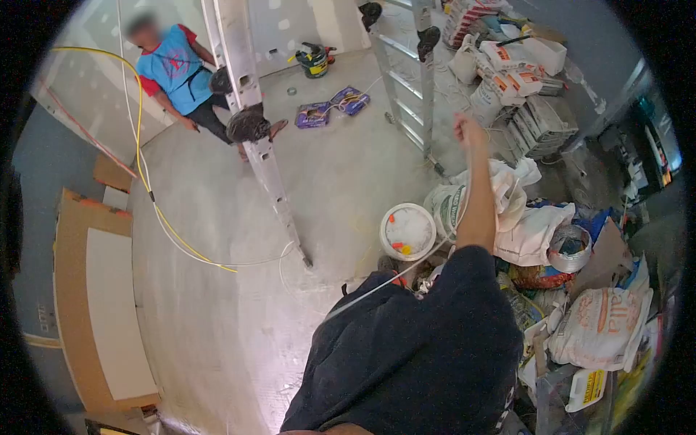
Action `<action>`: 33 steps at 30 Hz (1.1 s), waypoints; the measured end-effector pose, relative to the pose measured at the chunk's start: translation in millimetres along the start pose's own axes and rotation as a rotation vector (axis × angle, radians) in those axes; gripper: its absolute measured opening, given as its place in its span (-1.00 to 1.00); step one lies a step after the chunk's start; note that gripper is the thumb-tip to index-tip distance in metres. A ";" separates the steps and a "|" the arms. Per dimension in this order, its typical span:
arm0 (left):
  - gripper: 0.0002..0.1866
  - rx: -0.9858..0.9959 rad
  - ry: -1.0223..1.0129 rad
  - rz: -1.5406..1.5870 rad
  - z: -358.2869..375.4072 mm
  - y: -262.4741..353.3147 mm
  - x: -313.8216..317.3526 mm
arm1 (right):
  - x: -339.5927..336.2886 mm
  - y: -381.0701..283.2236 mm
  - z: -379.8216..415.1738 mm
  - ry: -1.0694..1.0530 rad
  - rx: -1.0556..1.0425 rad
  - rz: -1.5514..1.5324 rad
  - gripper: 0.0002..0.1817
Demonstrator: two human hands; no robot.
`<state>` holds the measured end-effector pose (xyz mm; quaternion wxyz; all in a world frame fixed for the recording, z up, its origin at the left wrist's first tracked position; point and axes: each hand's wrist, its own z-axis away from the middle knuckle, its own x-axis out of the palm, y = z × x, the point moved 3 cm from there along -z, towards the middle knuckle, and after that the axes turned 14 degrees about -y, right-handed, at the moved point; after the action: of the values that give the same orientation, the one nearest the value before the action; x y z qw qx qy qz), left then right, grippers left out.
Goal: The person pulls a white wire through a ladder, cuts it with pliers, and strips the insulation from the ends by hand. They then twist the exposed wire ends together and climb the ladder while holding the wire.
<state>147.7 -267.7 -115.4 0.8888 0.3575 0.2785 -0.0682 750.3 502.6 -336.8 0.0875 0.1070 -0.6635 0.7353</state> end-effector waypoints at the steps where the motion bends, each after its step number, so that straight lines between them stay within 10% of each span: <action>1: -0.83 0.074 -0.004 0.064 -35.3 -13.2 9.1 | 2.3 30.0 -0.1 -0.072 -0.004 0.082 -0.75; 5: -0.62 0.104 -0.054 -0.179 -260.4 -117.3 90.1 | 65.1 66.7 41.6 0.087 -0.030 -0.162 -0.81; 6: -0.51 0.200 0.016 -0.646 -282.7 -75.3 125.7 | 72.9 71.8 47.3 0.096 -0.057 -0.206 -0.81; 12: -0.47 0.544 -1.045 0.031 -391.7 303.1 326.8 | 102.3 78.8 80.7 0.088 -0.058 -0.064 -0.77; 18: -0.54 0.494 -0.977 0.311 -458.2 496.7 472.0 | 102.3 91.3 77.0 0.133 -0.024 -0.022 -0.77; 29: -0.81 0.343 -0.975 0.661 -472.3 503.5 504.2 | 86.7 65.1 67.9 -0.042 -0.019 0.273 -0.68; 31: -0.82 0.358 -0.884 0.677 -465.0 514.2 499.6 | 58.4 55.0 50.9 -0.359 0.174 0.204 -0.68; 33: -0.79 0.400 -0.827 0.664 -464.1 519.9 492.4 | 1.6 85.3 -2.9 -0.243 0.334 0.149 -0.57</action>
<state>518.6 465.4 -346.0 0.8126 0.5309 -0.2385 0.0292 725.5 496.6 -418.3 -0.0668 0.1584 -0.5442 0.8212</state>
